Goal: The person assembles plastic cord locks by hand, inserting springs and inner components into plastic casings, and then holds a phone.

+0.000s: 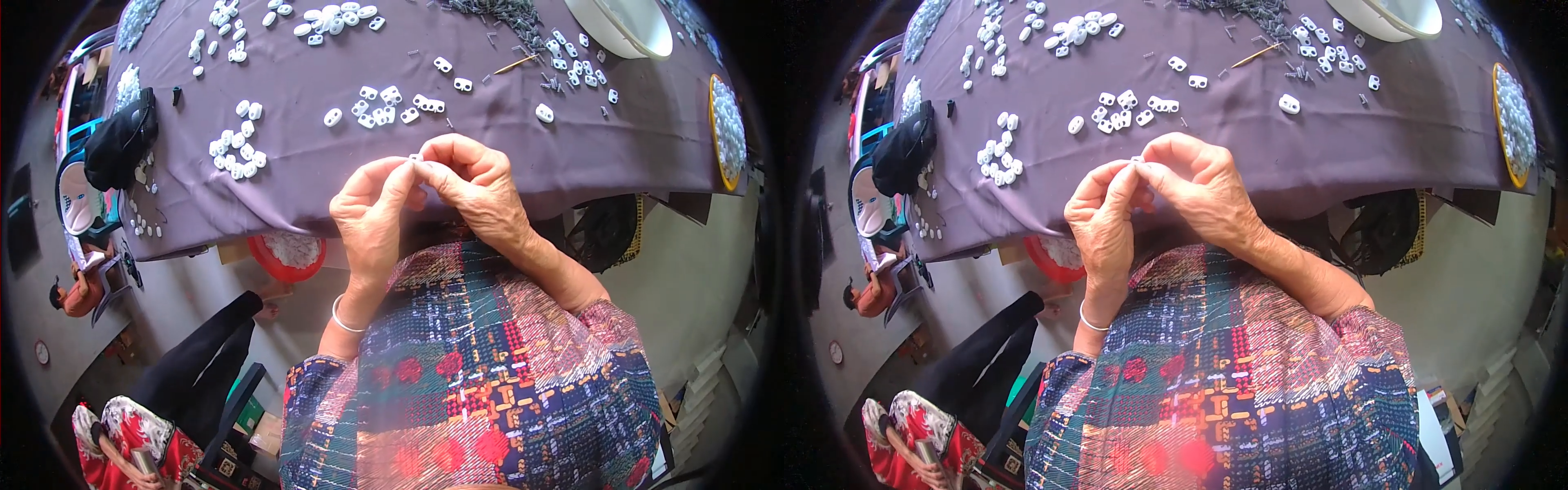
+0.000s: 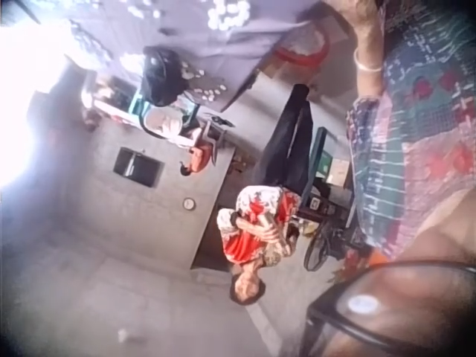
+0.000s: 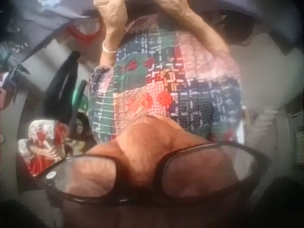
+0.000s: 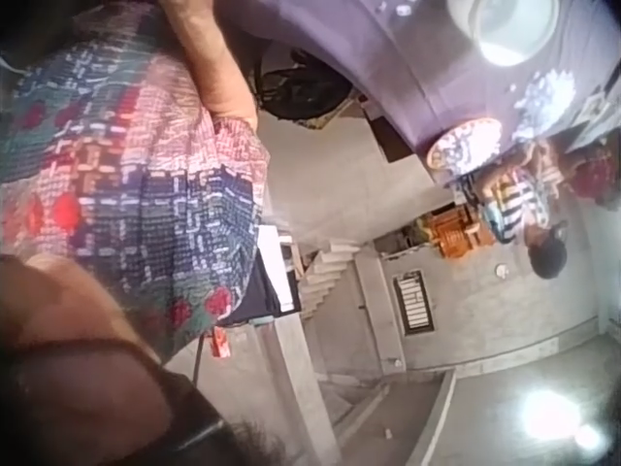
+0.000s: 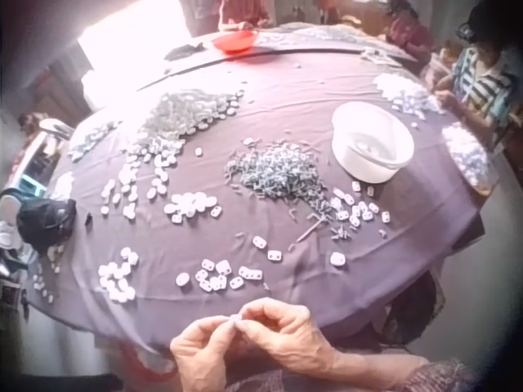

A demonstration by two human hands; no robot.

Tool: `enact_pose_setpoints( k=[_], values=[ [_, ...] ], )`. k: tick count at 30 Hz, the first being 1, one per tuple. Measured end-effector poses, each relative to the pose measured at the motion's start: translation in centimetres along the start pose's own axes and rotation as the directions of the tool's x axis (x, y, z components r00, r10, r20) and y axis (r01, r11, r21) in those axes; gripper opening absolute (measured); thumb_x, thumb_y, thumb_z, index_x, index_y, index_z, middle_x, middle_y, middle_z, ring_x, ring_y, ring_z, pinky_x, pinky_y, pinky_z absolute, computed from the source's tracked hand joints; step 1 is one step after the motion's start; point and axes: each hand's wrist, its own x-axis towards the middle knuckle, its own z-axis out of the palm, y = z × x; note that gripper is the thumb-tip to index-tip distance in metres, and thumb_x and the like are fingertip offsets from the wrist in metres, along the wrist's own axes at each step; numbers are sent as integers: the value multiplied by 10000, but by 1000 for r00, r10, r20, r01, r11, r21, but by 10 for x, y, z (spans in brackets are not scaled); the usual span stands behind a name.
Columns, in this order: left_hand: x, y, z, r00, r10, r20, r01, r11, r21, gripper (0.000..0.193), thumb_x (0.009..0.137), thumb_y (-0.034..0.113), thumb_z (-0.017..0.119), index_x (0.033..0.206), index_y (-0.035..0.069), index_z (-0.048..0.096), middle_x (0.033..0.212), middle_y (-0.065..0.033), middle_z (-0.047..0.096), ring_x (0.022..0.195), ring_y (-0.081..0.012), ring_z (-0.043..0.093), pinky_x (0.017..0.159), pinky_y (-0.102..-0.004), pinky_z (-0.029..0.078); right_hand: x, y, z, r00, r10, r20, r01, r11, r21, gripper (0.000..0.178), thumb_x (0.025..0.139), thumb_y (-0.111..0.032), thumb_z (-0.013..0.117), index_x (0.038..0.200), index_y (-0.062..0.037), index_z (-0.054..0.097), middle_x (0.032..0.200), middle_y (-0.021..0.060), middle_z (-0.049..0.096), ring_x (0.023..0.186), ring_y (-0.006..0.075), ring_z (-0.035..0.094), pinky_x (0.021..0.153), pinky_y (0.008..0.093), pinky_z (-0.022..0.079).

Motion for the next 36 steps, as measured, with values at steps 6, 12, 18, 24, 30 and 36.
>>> enact_pose_setpoints(
  k=[6,12,18,24,30,36],
  values=[
    [6,0,3,985,158,71,-169,962,215,95,821,32,629,909,-5,630,764,-20,619,646,-71,558,583,-200,455,-6,-12,-12,996,-58,-74,57,998,-24,92,861,-94,596,923,-30,620,757,-34,587,620,6,474,538,144,367],
    [37,-2,9,845,459,275,-511,542,667,143,700,40,700,821,38,623,771,-83,602,677,-217,573,610,-302,458,6,-25,-46,980,-75,-186,48,988,-145,121,868,-141,600,906,-27,614,701,-18,575,551,19,477,467,157,363],
    [48,-7,34,828,453,329,-484,283,828,169,689,167,722,771,76,604,751,-60,569,749,-246,557,629,-356,455,7,-19,-54,983,-16,-183,-12,989,-148,113,876,-144,587,899,-34,605,692,-19,572,525,16,475,441,155,368],
    [54,-12,39,793,470,389,-513,170,841,144,690,120,700,751,66,581,763,-74,552,770,-261,544,636,-371,458,6,-16,-56,985,5,-175,-32,987,-155,101,876,-136,583,895,-39,604,688,-26,571,522,12,475,425,151,368],
    [47,-16,26,840,449,304,-518,501,693,99,748,40,656,807,38,577,766,-78,589,748,-217,581,625,-318,468,5,-11,-58,989,-29,-144,-1,978,-209,102,869,-141,591,896,-44,605,686,-29,572,523,7,478,427,147,372],
    [39,5,7,988,-124,92,125,992,2,156,790,10,648,932,3,582,814,-85,634,684,-165,628,537,-236,490,4,-12,-59,992,-44,-116,13,966,-259,108,868,-140,590,907,-40,601,698,-26,575,535,9,484,431,148,374]
  ],
)
